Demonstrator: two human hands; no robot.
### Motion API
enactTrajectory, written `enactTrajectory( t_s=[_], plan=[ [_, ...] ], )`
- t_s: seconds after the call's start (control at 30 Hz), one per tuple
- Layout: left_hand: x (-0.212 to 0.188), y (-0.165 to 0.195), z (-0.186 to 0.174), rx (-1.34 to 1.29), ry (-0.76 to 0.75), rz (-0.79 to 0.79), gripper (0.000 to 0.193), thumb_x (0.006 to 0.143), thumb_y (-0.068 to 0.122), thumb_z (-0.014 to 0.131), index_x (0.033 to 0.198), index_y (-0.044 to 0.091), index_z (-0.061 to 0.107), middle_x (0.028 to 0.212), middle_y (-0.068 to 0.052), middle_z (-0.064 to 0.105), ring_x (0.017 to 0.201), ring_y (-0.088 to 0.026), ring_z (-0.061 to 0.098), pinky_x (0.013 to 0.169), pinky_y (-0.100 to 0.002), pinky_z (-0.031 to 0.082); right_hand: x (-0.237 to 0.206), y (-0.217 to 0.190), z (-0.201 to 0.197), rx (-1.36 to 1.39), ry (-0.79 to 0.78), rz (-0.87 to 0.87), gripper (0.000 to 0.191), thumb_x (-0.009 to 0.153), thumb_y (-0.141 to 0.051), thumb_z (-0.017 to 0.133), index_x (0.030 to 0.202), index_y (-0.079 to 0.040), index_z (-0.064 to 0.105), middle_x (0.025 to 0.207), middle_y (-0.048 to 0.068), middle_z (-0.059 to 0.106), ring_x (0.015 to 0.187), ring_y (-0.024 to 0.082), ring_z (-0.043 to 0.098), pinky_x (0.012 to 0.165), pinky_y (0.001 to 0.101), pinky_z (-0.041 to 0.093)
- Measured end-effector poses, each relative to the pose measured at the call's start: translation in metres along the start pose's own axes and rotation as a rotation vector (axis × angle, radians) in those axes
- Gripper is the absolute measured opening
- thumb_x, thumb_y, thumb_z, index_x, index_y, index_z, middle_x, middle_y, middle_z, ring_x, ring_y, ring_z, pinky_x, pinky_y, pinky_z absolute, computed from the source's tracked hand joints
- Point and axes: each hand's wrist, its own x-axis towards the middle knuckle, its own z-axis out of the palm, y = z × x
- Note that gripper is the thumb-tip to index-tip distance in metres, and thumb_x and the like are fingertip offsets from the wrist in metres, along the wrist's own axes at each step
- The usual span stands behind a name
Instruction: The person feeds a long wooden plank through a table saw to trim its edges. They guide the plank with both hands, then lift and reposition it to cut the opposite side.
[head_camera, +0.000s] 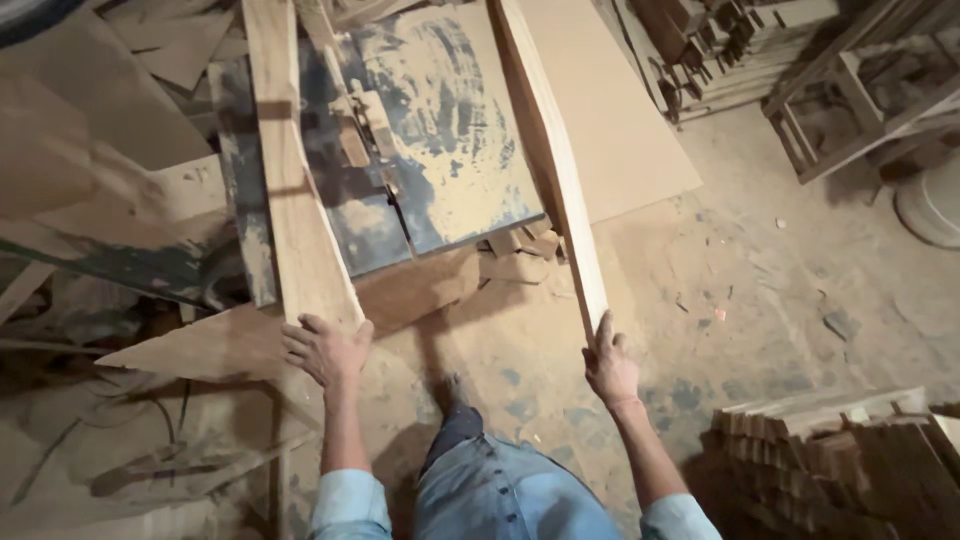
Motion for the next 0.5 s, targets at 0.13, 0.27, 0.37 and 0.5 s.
enactTrajectory(
  t_s=[0.13,0.27,0.37,0.5],
  plan=[
    [0.003,-0.001,0.002,0.012,-0.017,-0.014,0.125,0.072,0.068,0.075,0.157,-0.011,0.028,0.160,-0.044,0.021,0.150,-0.056,0.023,0.118,-0.067,0.022,-0.013,-0.003,0.004,0.170,0.033,-0.013,0.081,0.095,-0.029,0.068,0.163,-0.010,0.027,0.106,0.021,0.064,0.076,0.041,0.069,0.062,0.0507,0.056],
    [0.006,-0.004,0.006,0.018,-0.038,-0.042,0.126,0.071,0.068,0.074,0.158,-0.011,0.026,0.159,-0.044,0.018,0.149,-0.057,0.020,0.118,-0.068,0.019,-0.029,-0.022,0.000,1.098,-0.050,0.332,0.066,0.096,-0.022,0.063,0.156,-0.010,0.039,0.105,0.016,0.070,0.076,0.024,0.073,0.062,0.0384,0.062],
    [0.005,-0.005,0.006,0.038,-0.033,-0.027,0.126,0.073,0.069,0.073,0.158,-0.011,0.025,0.159,-0.045,0.017,0.150,-0.057,0.018,0.118,-0.069,0.019,-0.040,-0.033,-0.004,1.288,-0.051,0.394,0.055,0.098,-0.019,0.060,0.149,-0.005,0.046,0.110,0.014,0.068,0.074,0.023,0.072,0.060,0.0368,0.062],
    [0.001,-0.002,0.000,0.023,-0.033,-0.034,0.127,0.074,0.072,0.071,0.159,-0.010,0.024,0.161,-0.045,0.017,0.152,-0.056,0.019,0.119,-0.069,0.021,-0.022,-0.053,-0.002,1.345,0.039,0.417,0.053,0.097,-0.016,0.059,0.146,-0.001,0.048,0.109,0.017,0.067,0.073,0.024,0.072,0.060,0.0383,0.061]
  ],
)
